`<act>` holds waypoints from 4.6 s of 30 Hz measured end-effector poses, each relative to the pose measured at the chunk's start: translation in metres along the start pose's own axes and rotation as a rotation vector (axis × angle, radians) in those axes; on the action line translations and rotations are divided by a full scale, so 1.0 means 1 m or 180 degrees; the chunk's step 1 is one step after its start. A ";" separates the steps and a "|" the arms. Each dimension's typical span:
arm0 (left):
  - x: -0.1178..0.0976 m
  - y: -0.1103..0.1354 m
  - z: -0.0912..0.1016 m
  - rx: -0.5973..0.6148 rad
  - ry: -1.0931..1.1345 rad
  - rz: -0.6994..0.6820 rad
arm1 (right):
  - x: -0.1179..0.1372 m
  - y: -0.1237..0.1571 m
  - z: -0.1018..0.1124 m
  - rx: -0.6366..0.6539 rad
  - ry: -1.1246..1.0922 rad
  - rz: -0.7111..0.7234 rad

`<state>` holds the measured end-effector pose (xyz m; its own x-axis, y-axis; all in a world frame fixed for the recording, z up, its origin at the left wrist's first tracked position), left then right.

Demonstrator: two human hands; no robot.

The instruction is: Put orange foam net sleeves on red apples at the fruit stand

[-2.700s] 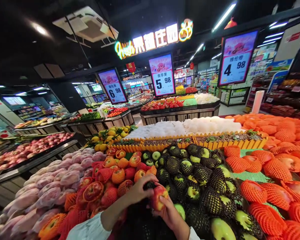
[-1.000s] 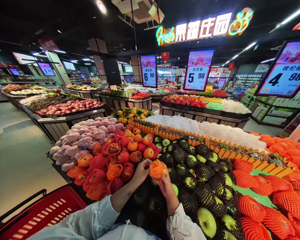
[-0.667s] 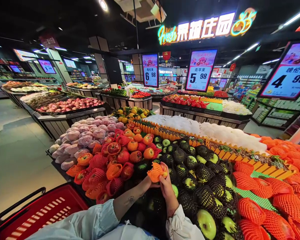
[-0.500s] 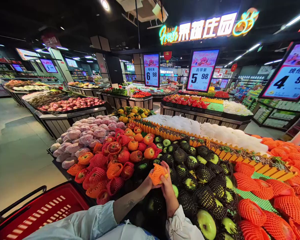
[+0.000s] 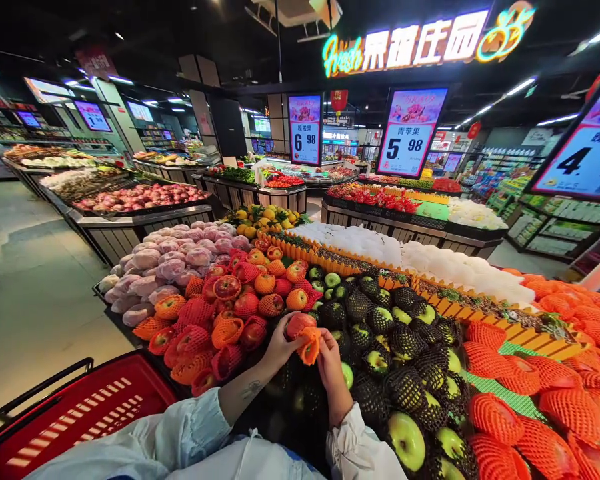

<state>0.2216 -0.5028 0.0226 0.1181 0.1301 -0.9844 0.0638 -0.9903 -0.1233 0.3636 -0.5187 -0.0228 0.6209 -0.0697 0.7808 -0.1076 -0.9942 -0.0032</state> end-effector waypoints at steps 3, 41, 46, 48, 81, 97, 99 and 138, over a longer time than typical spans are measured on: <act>-0.003 -0.001 0.003 -0.0062 0.0048 -0.0012 | 0.002 0.002 0.000 0.0060 -0.0102 -0.0137; 0.023 -0.012 0.005 0.0411 -0.0076 0.1125 | -0.003 0.011 -0.009 0.1078 -0.0266 -0.0982; 0.012 -0.015 0.004 0.0150 -0.0965 -0.0191 | -0.004 0.011 -0.006 0.0787 -0.0409 -0.0717; 0.005 -0.015 0.004 0.0223 -0.1048 -0.0415 | -0.007 0.009 -0.005 0.0532 -0.0421 -0.0602; -0.052 -0.048 0.069 0.2581 -0.1147 0.0043 | -0.011 0.007 -0.008 0.1127 0.0814 0.0125; -0.021 -0.054 0.069 0.2255 -0.0411 0.0823 | -0.001 0.007 -0.011 0.0860 0.0332 -0.0094; -0.020 -0.052 0.071 0.2452 -0.0295 0.0784 | -0.001 0.006 -0.010 0.0699 0.0162 -0.0102; 0.019 -0.025 0.039 0.1735 0.1072 0.0365 | -0.019 -0.010 0.015 0.0233 0.0098 -0.0312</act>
<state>0.1839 -0.4772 0.0024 0.4042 -0.0576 -0.9128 -0.4691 -0.8698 -0.1528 0.3647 -0.5086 -0.0467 0.6014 0.0294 0.7984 0.0099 -0.9995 0.0293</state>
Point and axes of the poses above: each hand's wrist, its own y-axis away from the middle knuckle, its own z-axis out of the back of the hand, x = y × z, the point moved 1 cm from there along -y, towards the middle knuckle, and after that the axes turned 4 degrees about -x, right-handed, at the moved point
